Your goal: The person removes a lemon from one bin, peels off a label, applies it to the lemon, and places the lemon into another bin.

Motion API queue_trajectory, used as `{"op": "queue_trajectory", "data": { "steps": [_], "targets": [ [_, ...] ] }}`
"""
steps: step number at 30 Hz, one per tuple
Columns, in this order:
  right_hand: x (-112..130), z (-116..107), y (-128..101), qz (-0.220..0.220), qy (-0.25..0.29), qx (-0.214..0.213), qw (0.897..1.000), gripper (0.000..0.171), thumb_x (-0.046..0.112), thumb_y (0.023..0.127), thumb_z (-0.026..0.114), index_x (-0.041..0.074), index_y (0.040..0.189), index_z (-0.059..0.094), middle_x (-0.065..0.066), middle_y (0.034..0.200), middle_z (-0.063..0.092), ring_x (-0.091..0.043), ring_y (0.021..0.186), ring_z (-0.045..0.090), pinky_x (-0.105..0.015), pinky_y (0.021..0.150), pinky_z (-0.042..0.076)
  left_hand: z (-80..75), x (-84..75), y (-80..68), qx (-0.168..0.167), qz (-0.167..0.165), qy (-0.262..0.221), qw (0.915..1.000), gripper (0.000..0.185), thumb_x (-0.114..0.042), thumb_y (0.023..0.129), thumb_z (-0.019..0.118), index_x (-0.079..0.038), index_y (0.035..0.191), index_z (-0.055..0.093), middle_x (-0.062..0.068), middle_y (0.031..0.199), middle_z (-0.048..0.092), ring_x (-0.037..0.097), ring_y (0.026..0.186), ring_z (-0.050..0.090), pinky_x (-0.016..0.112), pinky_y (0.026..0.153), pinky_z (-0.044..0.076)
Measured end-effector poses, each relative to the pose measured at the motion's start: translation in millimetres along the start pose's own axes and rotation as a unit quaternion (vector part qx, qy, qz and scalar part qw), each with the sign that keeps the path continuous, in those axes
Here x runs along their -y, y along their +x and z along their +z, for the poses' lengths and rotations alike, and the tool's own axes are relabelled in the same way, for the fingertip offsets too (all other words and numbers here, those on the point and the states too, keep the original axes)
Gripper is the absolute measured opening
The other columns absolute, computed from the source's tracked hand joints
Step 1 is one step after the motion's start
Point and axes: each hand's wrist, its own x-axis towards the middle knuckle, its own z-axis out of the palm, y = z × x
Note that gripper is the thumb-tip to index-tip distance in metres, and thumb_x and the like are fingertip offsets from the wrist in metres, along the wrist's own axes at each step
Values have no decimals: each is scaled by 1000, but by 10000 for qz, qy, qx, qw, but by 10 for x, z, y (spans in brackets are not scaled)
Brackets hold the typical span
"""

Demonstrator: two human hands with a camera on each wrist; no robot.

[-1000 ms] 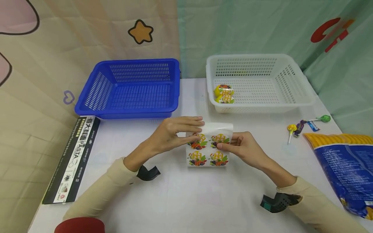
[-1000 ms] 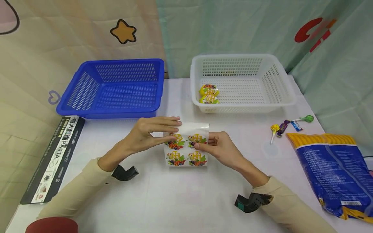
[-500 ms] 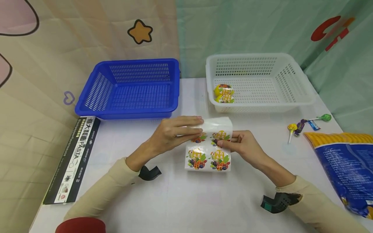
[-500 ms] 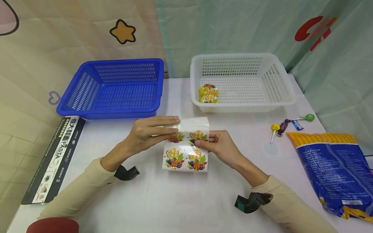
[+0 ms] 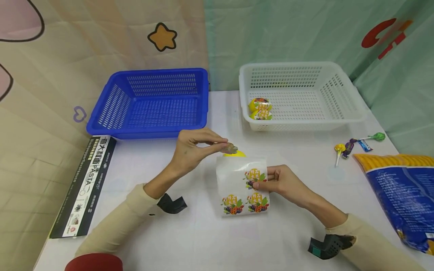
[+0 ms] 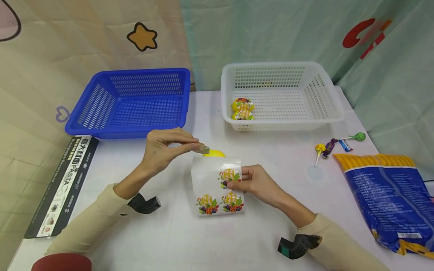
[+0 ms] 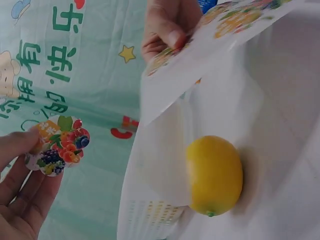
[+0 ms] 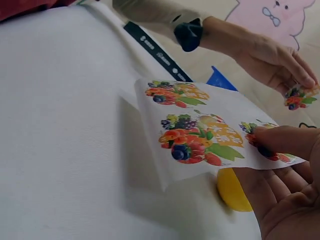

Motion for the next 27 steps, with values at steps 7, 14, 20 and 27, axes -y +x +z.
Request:
{"op": "queue_trajectory", "data": {
  "steps": [7,14,20,27],
  "targets": [
    [-205,180,-67,584,393,522,9962,39,13,88,74,-6,119,60,-15,103,73,-31,90,72,-33,76,60,-11,-11,-1,-342,-1175,-47,9925,16,5,81,77,6,97,75,14,95,74,23,81,71,33,71,60],
    [-240,70,-150,511,-1920,-26,9801,37,40,85,76,6,96,66,2,68,67,-15,60,63,-23,51,47,-23,8,-4,-351,-1418,-137,9892,16,6,81,76,8,97,74,16,95,73,23,80,71,33,71,60],
    [-231,-331,-71,191,-2772,-1256,9524,30,37,91,71,9,101,70,-1,83,70,-18,73,66,-28,60,55,-53,28,0,-379,-1439,104,9888,13,3,82,77,5,94,75,14,92,74,21,80,72,34,73,61],
    [-381,-615,191,-235,-1759,-1344,9749,58,28,87,77,4,135,56,-12,138,56,-30,126,55,-31,98,50,-49,75,0,-443,-1674,359,9842,12,-4,82,79,1,93,77,10,91,75,19,79,72,33,72,60]
  ]
}}
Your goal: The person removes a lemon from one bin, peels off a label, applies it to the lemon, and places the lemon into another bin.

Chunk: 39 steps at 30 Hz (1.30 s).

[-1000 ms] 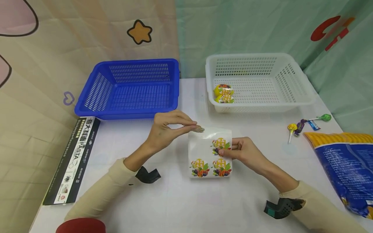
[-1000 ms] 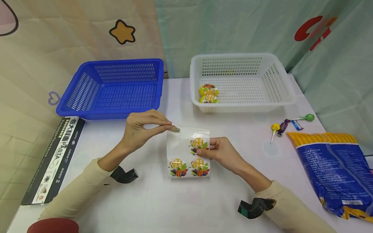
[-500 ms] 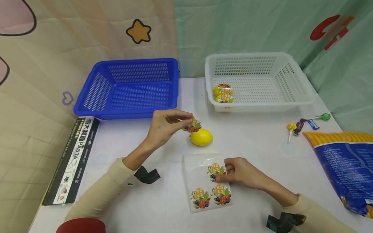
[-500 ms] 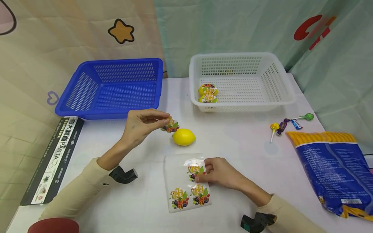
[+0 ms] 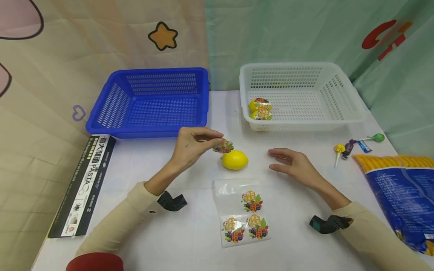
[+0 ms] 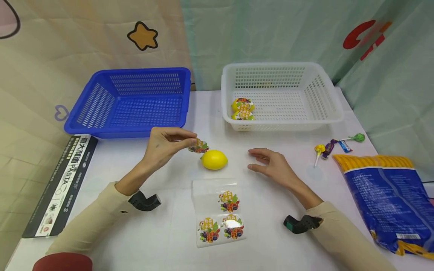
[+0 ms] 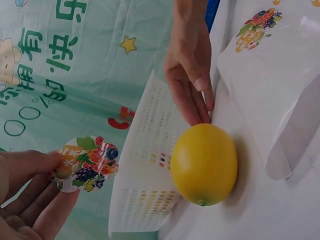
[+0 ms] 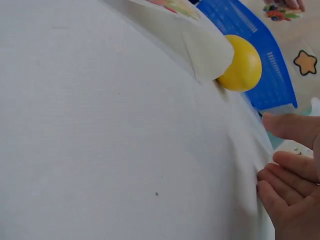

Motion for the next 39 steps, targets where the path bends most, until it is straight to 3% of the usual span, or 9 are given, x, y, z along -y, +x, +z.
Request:
{"op": "queue_trajectory", "data": {
  "steps": [4,8,13,17,21,28,34,37,39],
  "targets": [
    [-3,87,170,-355,659,322,9967,69,22,84,80,2,142,48,-13,148,47,-30,136,44,-24,104,41,16,10,24,-18,-158,40,9999,12,-5,82,80,0,92,77,8,90,75,19,79,72,33,71,60],
    [87,234,342,-814,1108,776,9875,74,9,82,81,-1,145,44,-15,151,42,-29,140,37,-25,109,36,35,23,38,46,-329,-54,9994,13,-6,81,80,0,93,77,8,89,75,20,76,72,32,70,60],
    [240,452,508,-1089,812,1217,9832,80,13,80,83,3,147,42,-9,151,43,-23,139,40,-34,115,32,87,32,41,176,-348,-209,9990,15,-4,81,80,3,94,76,10,89,75,22,75,72,32,69,60],
    [328,553,573,-1147,194,1175,9862,70,20,77,86,7,137,53,-5,132,59,-19,117,55,-37,105,43,144,36,44,287,-434,-472,9975,15,-3,82,79,5,94,75,12,88,75,24,76,73,34,71,61],
    [398,573,601,-1233,140,1085,9863,64,17,76,87,8,132,58,-4,121,64,-19,103,57,-36,96,47,189,37,38,324,-644,-591,9956,14,-3,81,80,4,93,75,11,87,75,24,76,73,33,71,60],
    [526,551,609,-1416,507,1143,9820,70,15,79,84,11,142,52,-2,137,58,-18,112,58,-37,97,49,239,63,19,402,-706,-599,9949,14,-3,81,80,3,93,75,10,87,75,24,77,73,30,68,59],
    [595,535,588,-1571,854,1238,9761,71,9,80,82,12,143,50,-1,144,51,-19,133,44,-44,106,42,275,104,1,359,-495,-566,9965,13,-3,82,79,3,93,75,11,87,75,24,75,73,33,67,60],
    [621,532,576,-1481,1130,1345,9732,72,9,80,82,15,144,49,1,143,50,-18,130,47,-41,99,48,281,110,-16,274,-398,-536,9974,14,-3,81,79,3,93,76,11,87,75,23,74,73,35,68,61],
    [630,537,574,-1460,1190,1344,9729,70,12,81,81,17,143,50,2,143,51,-17,131,46,-40,101,46,281,117,-26,221,-348,-531,9977,14,-3,81,79,3,94,75,11,88,75,23,74,73,35,68,61]
  ]
}}
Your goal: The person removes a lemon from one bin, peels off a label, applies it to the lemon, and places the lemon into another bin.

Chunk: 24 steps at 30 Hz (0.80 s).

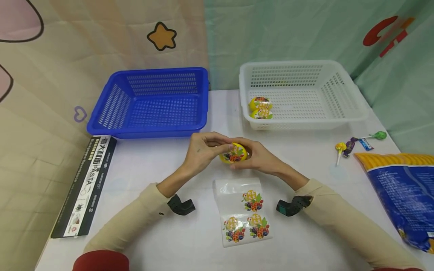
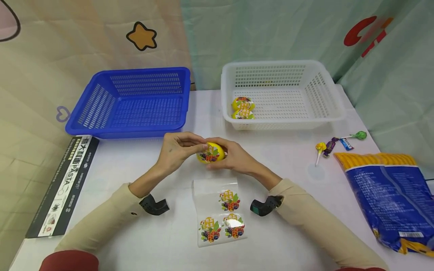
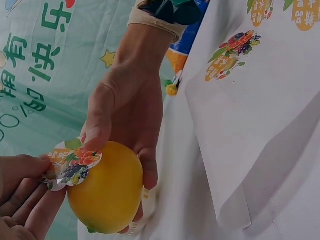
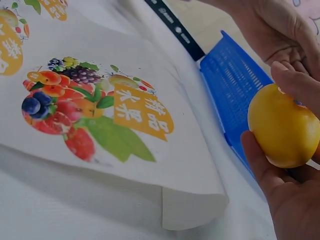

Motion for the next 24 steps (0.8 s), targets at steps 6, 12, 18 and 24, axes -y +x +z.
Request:
{"op": "queue_trajectory", "data": {
  "steps": [6,12,18,24],
  "targets": [
    [8,38,-8,42,-219,-144,9996,62,15,85,78,11,141,52,-1,139,54,-17,131,45,-43,112,34,19,29,-10,-68,7,-170,9998,14,-1,82,79,4,94,75,14,89,74,25,76,73,36,70,61],
    [17,58,-31,259,-435,-211,9985,67,17,83,79,12,142,49,-2,137,54,-19,120,51,-42,101,44,43,55,-24,-151,140,0,9998,17,-3,83,78,4,97,74,13,89,74,22,80,72,34,74,60],
    [47,69,-67,260,-608,-276,9974,67,16,81,80,9,140,50,-5,127,59,-20,99,59,-34,83,53,61,82,-20,-165,363,397,9984,16,-4,83,78,1,98,74,10,88,74,19,83,72,31,80,59],
    [97,80,-101,109,-571,-347,9977,69,12,79,81,6,140,50,-6,126,60,-20,96,62,-32,76,57,77,72,-23,-132,346,475,9982,17,-4,83,79,0,98,75,11,89,74,22,86,71,37,82,59]
  ]
}}
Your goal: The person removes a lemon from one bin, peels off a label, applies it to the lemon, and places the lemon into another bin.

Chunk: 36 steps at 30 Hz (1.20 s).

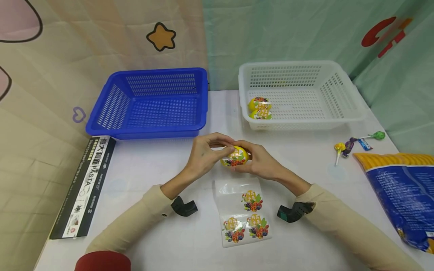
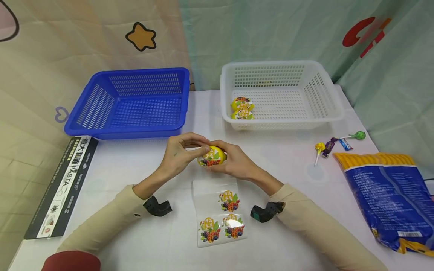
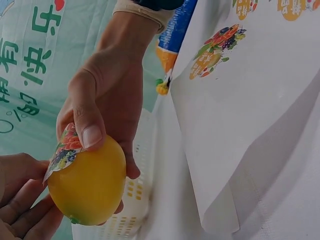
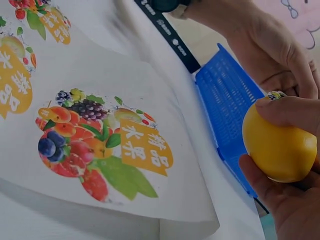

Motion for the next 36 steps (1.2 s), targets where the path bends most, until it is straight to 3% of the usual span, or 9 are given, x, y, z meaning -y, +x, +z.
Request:
{"op": "queue_trajectory", "data": {
  "steps": [6,9,11,14,17,21,24,30,36],
  "targets": [
    [51,-18,-30,-93,-45,-88,9999,68,12,79,82,8,140,52,-2,127,61,-18,93,62,-33,73,57,-19,-37,-1,133,83,266,9995,16,-10,83,80,-5,99,76,6,92,75,17,93,69,37,91,53],
    [70,-28,-36,-133,-11,-40,9999,68,11,79,82,8,140,52,-1,127,61,-18,95,63,-32,76,57,-41,-32,7,266,437,400,9979,16,-10,83,80,-6,98,77,3,98,74,15,98,67,34,92,51],
    [77,-34,-38,-111,10,-34,9999,66,11,79,82,8,139,53,-2,127,61,-19,94,63,-32,76,57,-56,-9,22,411,877,518,9939,15,-6,82,80,-4,97,77,5,99,73,17,100,66,33,92,51],
    [79,-39,-34,-57,63,1,10000,66,11,79,82,8,138,54,-3,127,61,-19,94,63,-31,76,57,-82,15,52,704,1667,956,9788,11,0,82,78,-2,93,77,7,98,71,19,97,65,30,90,53],
    [81,-53,-31,-13,157,42,9999,64,11,79,82,9,137,55,-2,124,62,-20,93,62,-31,76,56,-117,22,71,1110,2292,1480,9556,11,1,85,75,-1,96,76,8,100,71,18,95,66,24,86,53],
    [104,-88,-36,-41,265,70,9996,62,10,79,82,10,136,56,-2,122,64,-21,94,62,-32,78,56,-178,15,59,1475,2696,2030,9297,22,-6,87,74,-1,109,74,9,112,70,18,105,65,21,90,52],
    [135,-116,-40,-68,312,106,9994,63,10,80,81,10,137,55,-2,123,64,-22,95,62,-32,78,56,-211,6,47,1575,2844,2186,9201,31,-10,86,77,-1,115,72,10,119,68,19,112,63,22,95,50],
    [188,-154,-63,-20,421,254,9988,71,10,77,84,8,140,52,-4,125,63,-23,98,63,-32,81,56,-223,-13,55,1647,2934,2035,9194,43,-12,81,82,2,119,69,13,123,67,22,115,62,26,100,48],
    [195,-184,-65,7,181,200,9996,67,4,78,81,6,138,53,-5,117,65,-22,90,63,-31,75,57,-184,-19,80,1629,2854,1799,9271,48,-10,78,85,5,120,67,15,123,67,23,115,62,28,102,47]
  ]
}}
